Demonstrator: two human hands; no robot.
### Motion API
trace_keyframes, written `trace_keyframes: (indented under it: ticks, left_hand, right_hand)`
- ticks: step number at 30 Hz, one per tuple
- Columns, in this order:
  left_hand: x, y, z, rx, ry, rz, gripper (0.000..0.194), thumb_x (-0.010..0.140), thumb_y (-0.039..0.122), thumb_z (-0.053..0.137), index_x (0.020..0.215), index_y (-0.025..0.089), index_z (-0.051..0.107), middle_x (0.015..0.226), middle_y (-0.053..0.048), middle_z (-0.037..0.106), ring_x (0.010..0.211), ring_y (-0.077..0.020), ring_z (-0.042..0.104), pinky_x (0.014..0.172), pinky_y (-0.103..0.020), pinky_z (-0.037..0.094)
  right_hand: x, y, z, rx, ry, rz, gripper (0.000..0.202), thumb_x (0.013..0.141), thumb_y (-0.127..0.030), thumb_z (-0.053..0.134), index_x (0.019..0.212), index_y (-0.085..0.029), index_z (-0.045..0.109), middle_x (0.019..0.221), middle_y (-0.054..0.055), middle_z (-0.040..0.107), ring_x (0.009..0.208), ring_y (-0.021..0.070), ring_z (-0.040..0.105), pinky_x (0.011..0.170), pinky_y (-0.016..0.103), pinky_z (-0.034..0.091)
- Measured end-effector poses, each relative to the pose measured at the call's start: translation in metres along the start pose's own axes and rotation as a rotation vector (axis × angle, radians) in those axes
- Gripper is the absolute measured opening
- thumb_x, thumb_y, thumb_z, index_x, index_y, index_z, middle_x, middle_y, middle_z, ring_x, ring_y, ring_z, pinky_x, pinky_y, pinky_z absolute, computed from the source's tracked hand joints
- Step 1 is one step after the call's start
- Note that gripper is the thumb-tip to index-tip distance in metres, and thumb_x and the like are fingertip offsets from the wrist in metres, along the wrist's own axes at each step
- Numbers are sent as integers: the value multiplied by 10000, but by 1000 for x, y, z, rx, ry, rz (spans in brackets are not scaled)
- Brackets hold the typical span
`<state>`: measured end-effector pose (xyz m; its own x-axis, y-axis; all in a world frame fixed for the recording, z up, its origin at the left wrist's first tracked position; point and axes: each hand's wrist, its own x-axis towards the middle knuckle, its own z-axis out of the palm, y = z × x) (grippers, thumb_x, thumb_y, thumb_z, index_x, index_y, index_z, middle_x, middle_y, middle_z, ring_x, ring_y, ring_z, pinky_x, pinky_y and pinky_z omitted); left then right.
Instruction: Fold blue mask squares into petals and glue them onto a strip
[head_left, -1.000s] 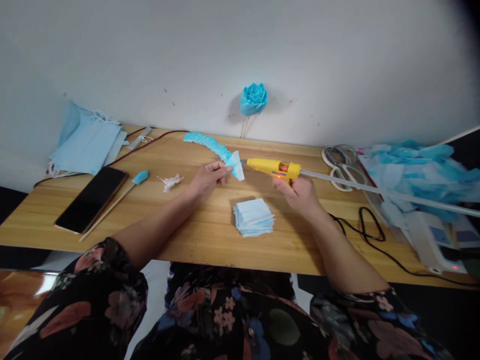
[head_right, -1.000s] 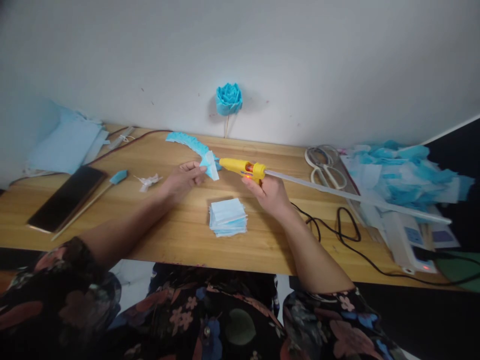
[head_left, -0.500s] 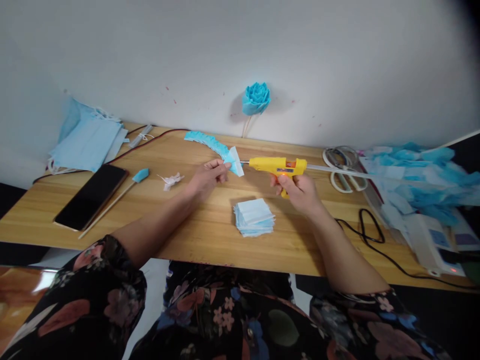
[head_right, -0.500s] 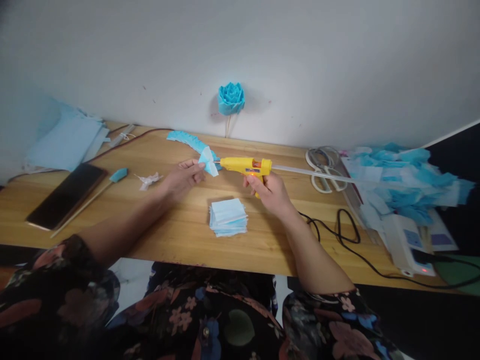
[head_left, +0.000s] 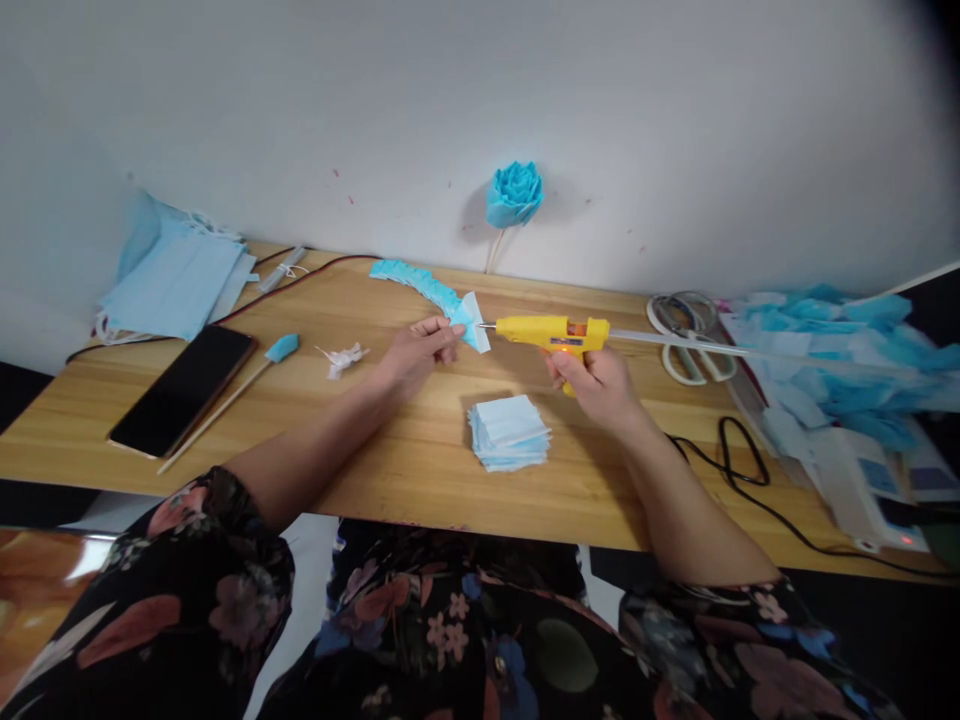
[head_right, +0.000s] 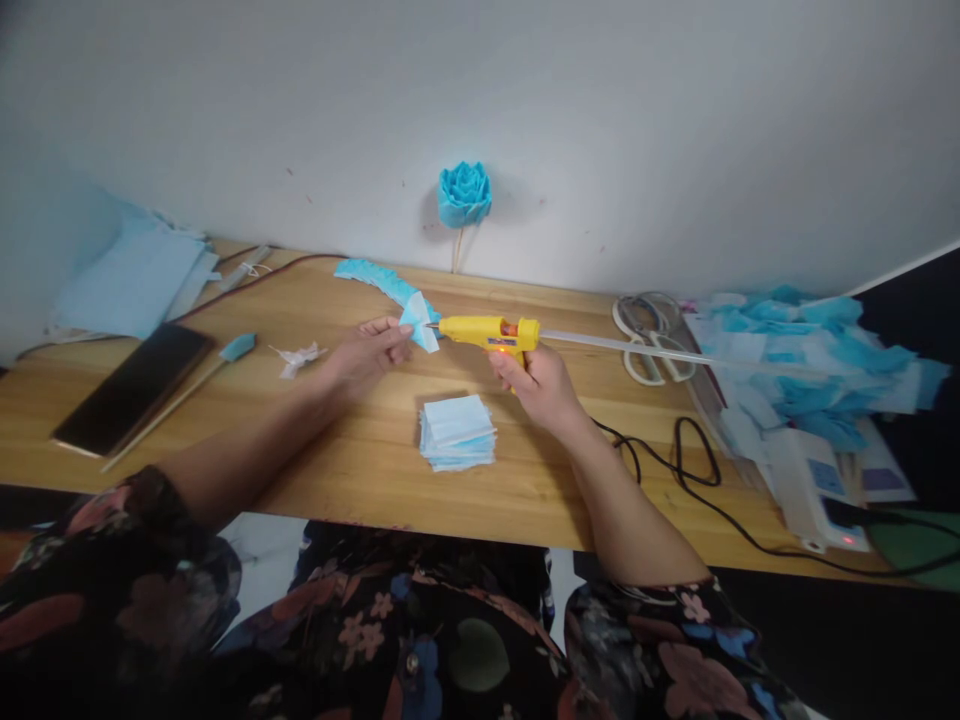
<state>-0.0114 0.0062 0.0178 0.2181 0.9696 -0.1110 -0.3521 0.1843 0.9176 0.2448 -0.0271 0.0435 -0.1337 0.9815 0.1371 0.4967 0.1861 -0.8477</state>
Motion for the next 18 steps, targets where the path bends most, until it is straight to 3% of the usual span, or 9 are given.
trace_keyframes:
  ticks: [9,18]
  left_hand:
    - [0,1,1,-9,6,-13,327,856,251,821,623,164,608,505,38,536,526,-80,492,643,-236,422]
    - [0,1,1,-4,1,-9,331,877,248,804,623,169,606,497,37,542,528,-83,498,664,-232,437]
  right_hand:
    - [-1,-4,0,-62,-4,-11,427,849,-572,565,573,-247,535,591,32,585,566,159,536,554,302,450]
    - [-1,-4,1,-118,35,-71,404,847,-562,565,596,-248,525,566,8,552,554,162,501,563,314,402]
